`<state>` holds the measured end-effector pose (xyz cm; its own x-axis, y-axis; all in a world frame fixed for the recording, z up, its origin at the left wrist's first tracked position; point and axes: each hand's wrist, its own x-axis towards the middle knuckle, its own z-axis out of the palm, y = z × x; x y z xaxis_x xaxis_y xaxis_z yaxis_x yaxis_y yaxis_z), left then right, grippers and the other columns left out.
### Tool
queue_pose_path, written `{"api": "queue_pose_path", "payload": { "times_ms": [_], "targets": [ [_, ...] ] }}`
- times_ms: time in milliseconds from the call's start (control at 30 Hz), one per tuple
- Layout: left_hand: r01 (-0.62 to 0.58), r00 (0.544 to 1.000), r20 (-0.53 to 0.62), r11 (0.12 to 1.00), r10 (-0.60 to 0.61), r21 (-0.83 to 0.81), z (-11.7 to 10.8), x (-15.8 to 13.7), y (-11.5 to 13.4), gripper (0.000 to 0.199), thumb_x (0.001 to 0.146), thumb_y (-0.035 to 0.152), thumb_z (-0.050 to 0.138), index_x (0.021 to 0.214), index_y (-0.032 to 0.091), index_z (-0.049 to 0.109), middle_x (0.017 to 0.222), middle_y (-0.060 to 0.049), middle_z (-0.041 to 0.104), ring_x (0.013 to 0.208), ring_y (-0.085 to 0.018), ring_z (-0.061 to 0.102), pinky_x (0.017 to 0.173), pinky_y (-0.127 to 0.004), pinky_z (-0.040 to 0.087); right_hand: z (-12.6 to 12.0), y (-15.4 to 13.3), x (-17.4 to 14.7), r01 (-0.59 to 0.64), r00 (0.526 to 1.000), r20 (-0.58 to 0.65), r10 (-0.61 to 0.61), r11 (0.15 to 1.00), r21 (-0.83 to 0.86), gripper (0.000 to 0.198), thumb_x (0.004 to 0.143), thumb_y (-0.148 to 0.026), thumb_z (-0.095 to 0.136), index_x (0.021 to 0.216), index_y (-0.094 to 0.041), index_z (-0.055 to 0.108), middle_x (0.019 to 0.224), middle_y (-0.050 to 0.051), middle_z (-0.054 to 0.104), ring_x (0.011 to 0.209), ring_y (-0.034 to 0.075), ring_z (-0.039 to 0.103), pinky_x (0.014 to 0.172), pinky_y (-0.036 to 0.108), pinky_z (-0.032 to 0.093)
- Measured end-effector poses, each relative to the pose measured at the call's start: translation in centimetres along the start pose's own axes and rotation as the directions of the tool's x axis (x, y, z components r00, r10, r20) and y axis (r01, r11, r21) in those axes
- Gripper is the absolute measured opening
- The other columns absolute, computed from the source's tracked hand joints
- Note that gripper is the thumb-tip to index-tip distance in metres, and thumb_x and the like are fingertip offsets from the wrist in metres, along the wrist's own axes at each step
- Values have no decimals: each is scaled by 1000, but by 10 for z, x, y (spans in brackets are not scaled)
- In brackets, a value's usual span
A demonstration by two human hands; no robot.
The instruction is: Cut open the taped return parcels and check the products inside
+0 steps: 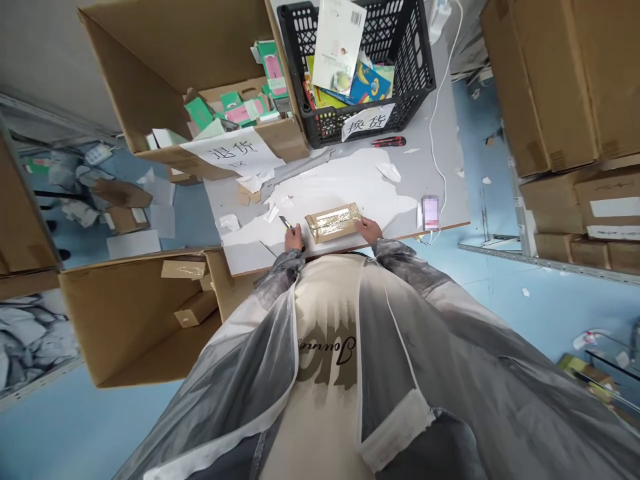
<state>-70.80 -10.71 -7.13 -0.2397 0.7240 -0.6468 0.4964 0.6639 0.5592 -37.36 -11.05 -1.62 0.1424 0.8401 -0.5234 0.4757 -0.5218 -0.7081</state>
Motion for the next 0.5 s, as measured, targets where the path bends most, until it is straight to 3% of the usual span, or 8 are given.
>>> {"api": "queue_pose_path", "payload": {
  "times_ms": [67, 133, 233, 333, 433, 500],
  "targets": [
    [159, 984, -99, 982, -148, 105, -7, 4, -9, 54, 114, 67, 71, 134, 18, 67, 140, -29, 74, 142, -46, 70, 124, -59, 56, 5, 1, -3, -15, 1000, -3, 15, 999, 33, 61, 110, -59, 69, 152, -21, 91, 154, 4, 89, 151, 40, 78, 134, 52, 60],
    [238, 966, -149, 949, -210, 205, -12, 3, -18, 64, 101, 65, 89, 135, 17, 64, 149, -32, 68, 146, -50, 67, 125, -60, 55, 10, 3, -7, -25, 1000, -2, 25, 998, 52, 64, 108, -56, 71, 159, -22, 87, 157, 5, 87, 152, 39, 78, 135, 51, 59],
    [165, 984, -115, 953, -139, 254, -19, 0, -27, 61, 92, 49, 96, 132, 19, 61, 154, -30, 66, 146, -45, 67, 128, -56, 53, 13, 8, -12, -45, 999, -14, 46, 998, 48, 69, 107, -59, 75, 165, -23, 82, 156, 7, 88, 153, 39, 78, 136, 51, 58],
    [86, 995, -56, 989, -80, 119, -31, -2, -30, 46, 86, 35, 89, 119, 25, 60, 134, -20, 72, 138, -39, 69, 124, -51, 56, 16, 10, -16, -68, 997, -21, 69, 997, 34, 72, 106, -65, 78, 165, -24, 81, 156, 10, 88, 154, 41, 77, 139, 56, 57],
    [119, 993, 0, 992, -119, -35, -47, -6, -31, 34, 83, 35, 83, 106, 29, 58, 100, -8, 70, 121, -36, 73, 111, -51, 62, 20, 8, -18, -80, 996, -29, 81, 996, 41, 75, 106, -69, 77, 165, -23, 81, 156, 12, 87, 153, 42, 77, 139, 57, 56],
    [149, 988, 41, 988, -147, -51, -58, -12, -30, 25, 88, 40, 76, 103, 30, 59, 87, -4, 66, 104, -33, 76, 97, -48, 66, 24, 8, -18, -85, 995, -46, 88, 995, 58, 73, 105, -69, 76, 162, -23, 82, 155, 12, 88, 152, 40, 78, 139, 56, 56]
  ]
}}
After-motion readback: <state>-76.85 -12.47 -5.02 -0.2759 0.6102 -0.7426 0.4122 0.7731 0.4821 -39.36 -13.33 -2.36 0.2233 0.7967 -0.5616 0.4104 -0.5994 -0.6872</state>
